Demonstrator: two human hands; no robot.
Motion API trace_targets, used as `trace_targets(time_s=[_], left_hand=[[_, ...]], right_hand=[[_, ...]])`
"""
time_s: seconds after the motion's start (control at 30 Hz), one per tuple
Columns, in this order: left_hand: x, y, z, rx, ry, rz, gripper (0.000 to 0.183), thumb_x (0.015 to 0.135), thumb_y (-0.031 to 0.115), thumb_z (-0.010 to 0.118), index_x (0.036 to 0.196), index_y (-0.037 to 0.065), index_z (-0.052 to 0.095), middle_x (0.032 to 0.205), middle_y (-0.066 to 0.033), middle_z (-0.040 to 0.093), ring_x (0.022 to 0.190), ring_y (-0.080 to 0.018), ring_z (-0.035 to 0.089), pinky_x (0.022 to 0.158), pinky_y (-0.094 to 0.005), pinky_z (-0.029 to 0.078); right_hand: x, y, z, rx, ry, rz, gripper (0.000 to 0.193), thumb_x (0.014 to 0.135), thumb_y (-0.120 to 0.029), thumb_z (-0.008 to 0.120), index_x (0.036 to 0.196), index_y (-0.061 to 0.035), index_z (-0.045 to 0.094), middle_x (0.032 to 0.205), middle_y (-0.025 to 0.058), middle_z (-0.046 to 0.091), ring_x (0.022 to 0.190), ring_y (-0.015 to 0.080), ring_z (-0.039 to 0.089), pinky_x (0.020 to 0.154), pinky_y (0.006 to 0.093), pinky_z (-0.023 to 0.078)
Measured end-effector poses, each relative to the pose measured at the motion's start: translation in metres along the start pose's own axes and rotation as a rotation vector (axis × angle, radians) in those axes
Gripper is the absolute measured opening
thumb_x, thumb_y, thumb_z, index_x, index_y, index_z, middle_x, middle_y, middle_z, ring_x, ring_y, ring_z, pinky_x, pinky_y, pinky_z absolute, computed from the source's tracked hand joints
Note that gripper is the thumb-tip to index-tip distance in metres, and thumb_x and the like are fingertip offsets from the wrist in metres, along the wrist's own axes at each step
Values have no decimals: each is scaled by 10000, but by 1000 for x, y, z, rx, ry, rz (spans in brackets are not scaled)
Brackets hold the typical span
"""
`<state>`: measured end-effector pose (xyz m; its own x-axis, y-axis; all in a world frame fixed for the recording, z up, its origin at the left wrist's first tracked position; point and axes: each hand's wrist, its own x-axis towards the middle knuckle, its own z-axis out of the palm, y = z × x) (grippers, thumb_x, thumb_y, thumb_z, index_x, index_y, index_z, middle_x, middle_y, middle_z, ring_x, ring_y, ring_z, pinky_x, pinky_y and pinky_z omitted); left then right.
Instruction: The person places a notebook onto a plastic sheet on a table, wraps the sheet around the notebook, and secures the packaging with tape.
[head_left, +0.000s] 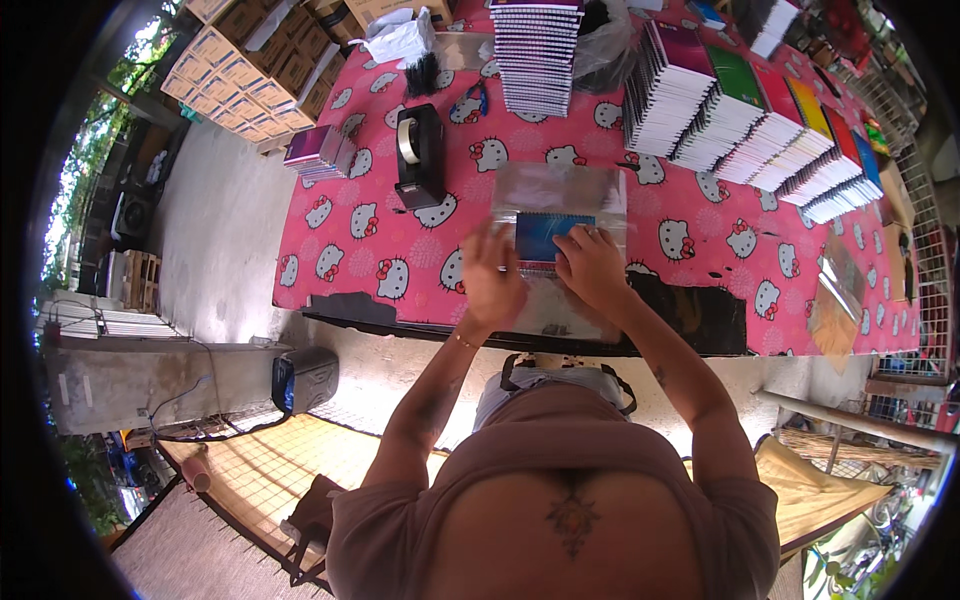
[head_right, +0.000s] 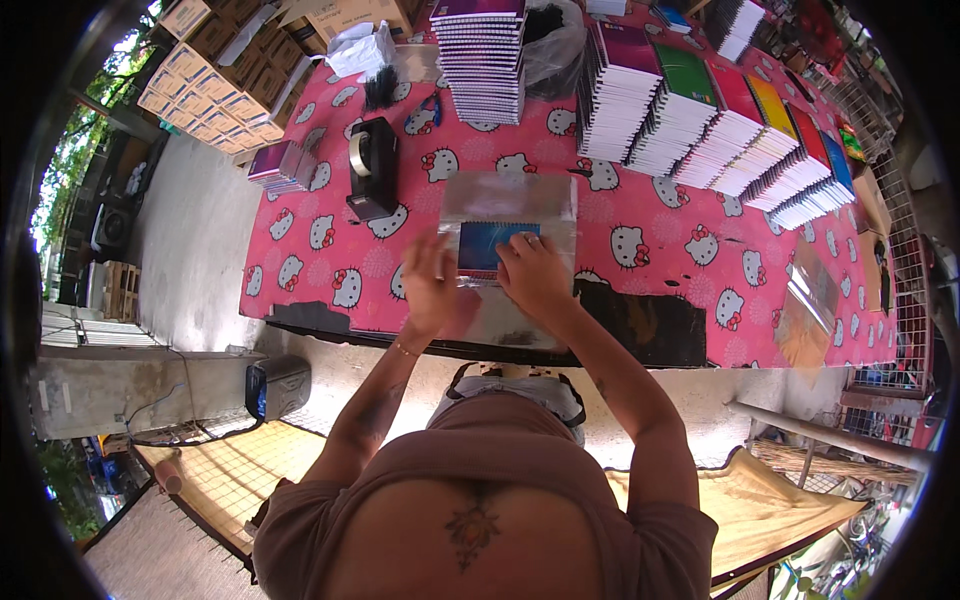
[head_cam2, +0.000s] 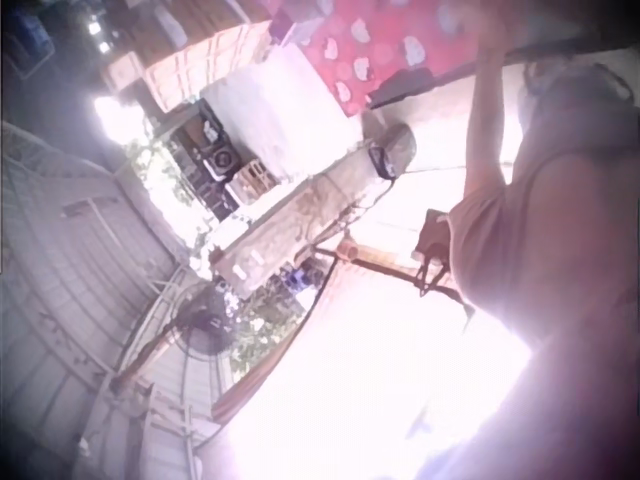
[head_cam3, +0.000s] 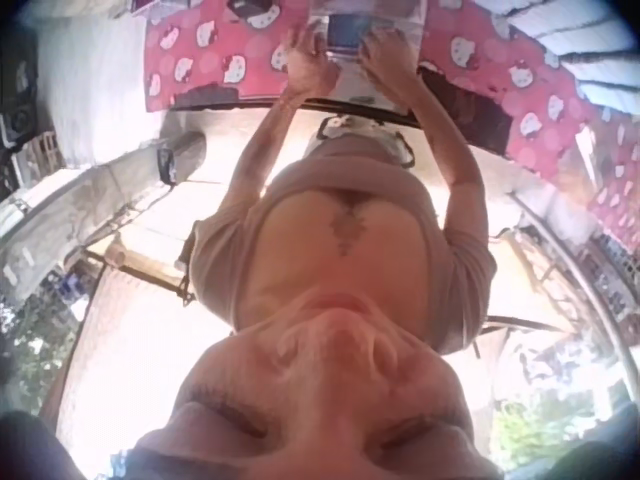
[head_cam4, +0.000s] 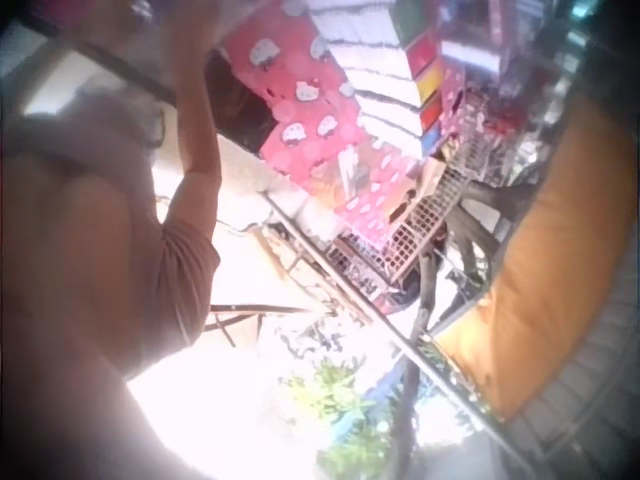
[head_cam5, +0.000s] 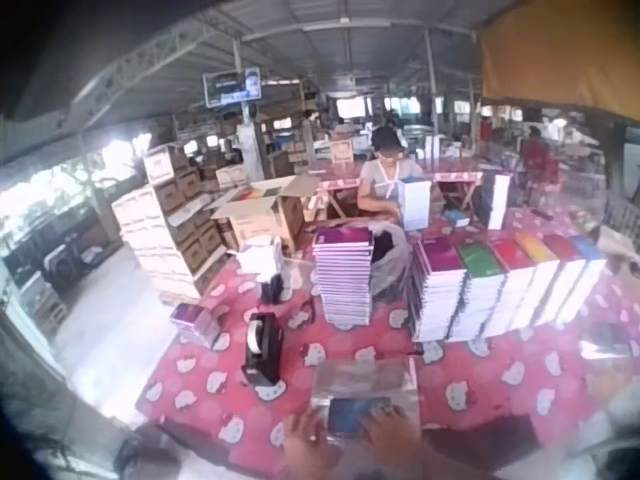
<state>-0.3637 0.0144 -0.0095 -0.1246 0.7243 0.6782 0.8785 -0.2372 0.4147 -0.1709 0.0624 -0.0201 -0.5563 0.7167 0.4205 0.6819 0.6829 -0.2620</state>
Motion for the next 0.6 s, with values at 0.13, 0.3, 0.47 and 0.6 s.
trace_targets(time_s=[0.13,0.3,0.47,0.6], left_hand=[[-23,-47,8,-559,-257,-751,408,994,370,567,1231,38,590,1046,-157,666,909,-208,656,789,-357,541],[0,-53,22,-849,-456,-1189,719,952,692,454,1301,67,520,1062,-150,660,919,-184,649,745,-321,537],[3,-58,24,-882,-504,-1225,735,949,702,440,1321,72,512,1076,-137,665,930,-180,643,789,-314,516],[-3,-74,22,-994,-572,-1235,711,968,682,412,1326,75,504,1103,-121,670,946,-186,645,836,-334,495]], right_hand=[[-2,-13,6,88,40,42,255,783,-142,698,1030,-90,664,992,89,581,1012,299,614,848,443,495],[-4,-14,10,62,129,51,236,787,-121,686,1020,-83,666,1018,90,587,1013,304,613,838,452,494],[-5,-17,8,64,146,70,255,790,-123,685,1042,-86,673,1029,80,589,1010,302,610,848,451,481],[-2,-20,6,89,151,64,243,797,-128,687,1037,-92,686,1022,75,593,997,298,606,841,445,478]])
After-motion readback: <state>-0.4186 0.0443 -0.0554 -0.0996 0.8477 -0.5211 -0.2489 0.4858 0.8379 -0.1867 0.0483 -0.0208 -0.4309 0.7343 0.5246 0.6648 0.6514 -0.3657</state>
